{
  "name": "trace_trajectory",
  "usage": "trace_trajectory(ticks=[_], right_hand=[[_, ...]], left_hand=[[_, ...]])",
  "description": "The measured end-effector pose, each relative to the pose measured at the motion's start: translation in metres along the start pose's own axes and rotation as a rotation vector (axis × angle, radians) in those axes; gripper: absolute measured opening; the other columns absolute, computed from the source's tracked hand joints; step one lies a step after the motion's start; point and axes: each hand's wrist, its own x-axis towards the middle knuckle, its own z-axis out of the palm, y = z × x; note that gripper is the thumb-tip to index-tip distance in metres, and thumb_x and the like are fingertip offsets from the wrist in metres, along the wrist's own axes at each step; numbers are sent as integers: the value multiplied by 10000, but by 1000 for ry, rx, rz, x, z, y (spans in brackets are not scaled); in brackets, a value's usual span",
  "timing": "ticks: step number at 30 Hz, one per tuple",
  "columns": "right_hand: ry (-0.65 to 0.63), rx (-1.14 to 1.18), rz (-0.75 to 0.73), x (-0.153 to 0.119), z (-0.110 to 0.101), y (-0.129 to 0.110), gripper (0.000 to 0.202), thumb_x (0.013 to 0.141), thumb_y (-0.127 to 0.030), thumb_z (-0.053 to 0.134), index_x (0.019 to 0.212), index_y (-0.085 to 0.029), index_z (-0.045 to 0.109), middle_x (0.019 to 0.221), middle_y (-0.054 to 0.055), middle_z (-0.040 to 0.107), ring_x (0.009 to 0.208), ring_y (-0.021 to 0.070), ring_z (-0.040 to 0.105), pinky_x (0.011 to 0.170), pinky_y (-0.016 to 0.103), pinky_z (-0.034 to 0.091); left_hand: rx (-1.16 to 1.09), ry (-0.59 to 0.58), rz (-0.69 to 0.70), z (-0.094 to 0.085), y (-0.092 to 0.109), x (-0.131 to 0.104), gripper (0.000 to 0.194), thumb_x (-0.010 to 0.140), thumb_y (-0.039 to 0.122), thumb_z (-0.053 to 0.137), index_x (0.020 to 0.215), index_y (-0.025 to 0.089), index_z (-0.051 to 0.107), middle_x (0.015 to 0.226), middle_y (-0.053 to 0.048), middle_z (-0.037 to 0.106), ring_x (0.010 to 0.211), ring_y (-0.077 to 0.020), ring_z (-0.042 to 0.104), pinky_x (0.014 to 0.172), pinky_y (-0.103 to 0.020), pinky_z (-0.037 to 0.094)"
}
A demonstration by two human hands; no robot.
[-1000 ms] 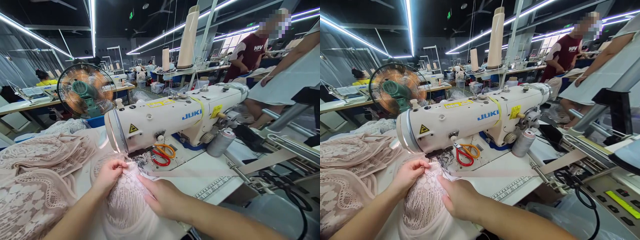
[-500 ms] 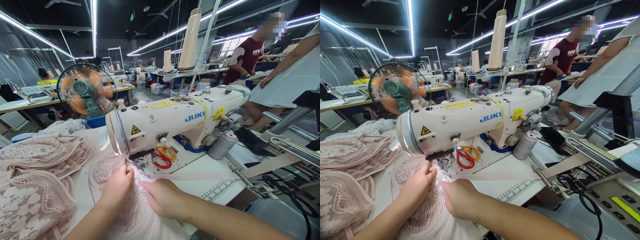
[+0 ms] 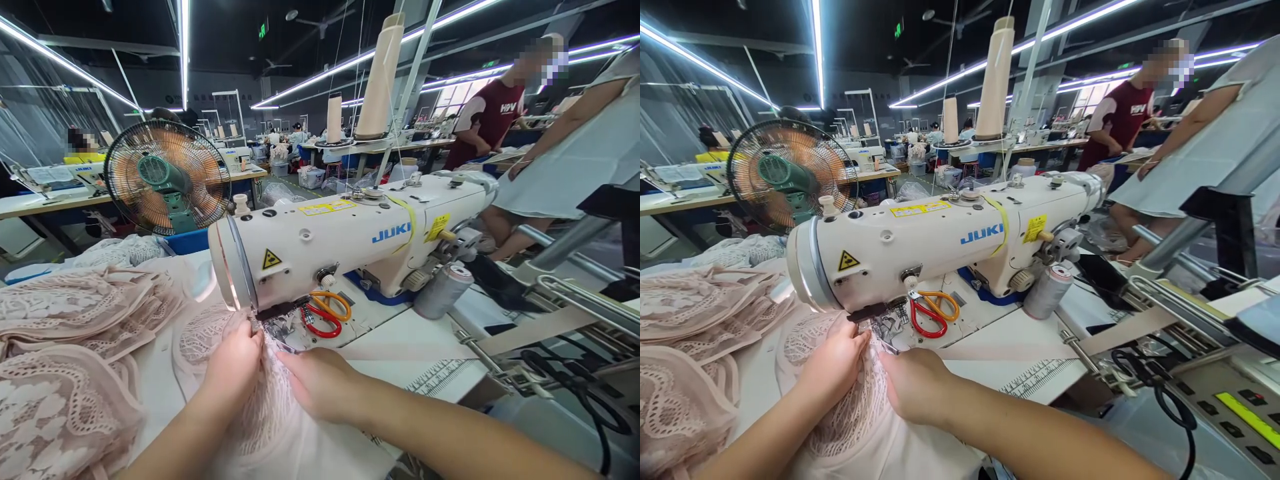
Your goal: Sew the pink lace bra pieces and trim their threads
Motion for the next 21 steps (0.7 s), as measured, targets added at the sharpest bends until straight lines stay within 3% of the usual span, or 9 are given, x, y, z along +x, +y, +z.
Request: trace_trajectory(ticks=[7,12,14,17,21], right_hand=[[15,-49,71,6,1,-1,380,881,-261,413,1246,-177,476,816,89,685,664,239,613,492,293,254],[14,-72,-25,-9,-3,3,153,872,-239,414,882,-190,559,782,61,655,658,198,595,475,303,170],[-28,-89,-81,-16,-4,5,117,843,-211,439,838,-189,554,803,56,647,699,194,596,478,301,163],[-71,-80,-102,-22,-5,8,136,837,-220,453,912,-197,564,832,52,645,722,195,596,472,293,164],[-88,-98,-106,-20,-5,8,145,790,-188,495,911,-190,574,821,54,655,690,200,605,445,285,174]], left_hand=[[-25,79,-8,-3,-14,12,397,906,125,308,1141,158,627,1053,-137,595,945,-268,606,747,-371,488],[34,207,135,-2,-27,-13,385,831,117,408,1096,198,674,1250,-138,564,1179,-300,503,960,-448,429],[42,242,199,4,-27,-33,328,828,221,461,1056,219,697,1373,-135,491,1302,-352,384,1021,-545,355],[25,124,79,11,-25,-59,520,774,422,553,1268,261,587,1509,-141,302,1377,-425,220,955,-676,338],[-30,-105,-95,10,-26,-69,859,676,455,650,1449,286,317,1576,-97,18,1405,-419,118,985,-627,347]])
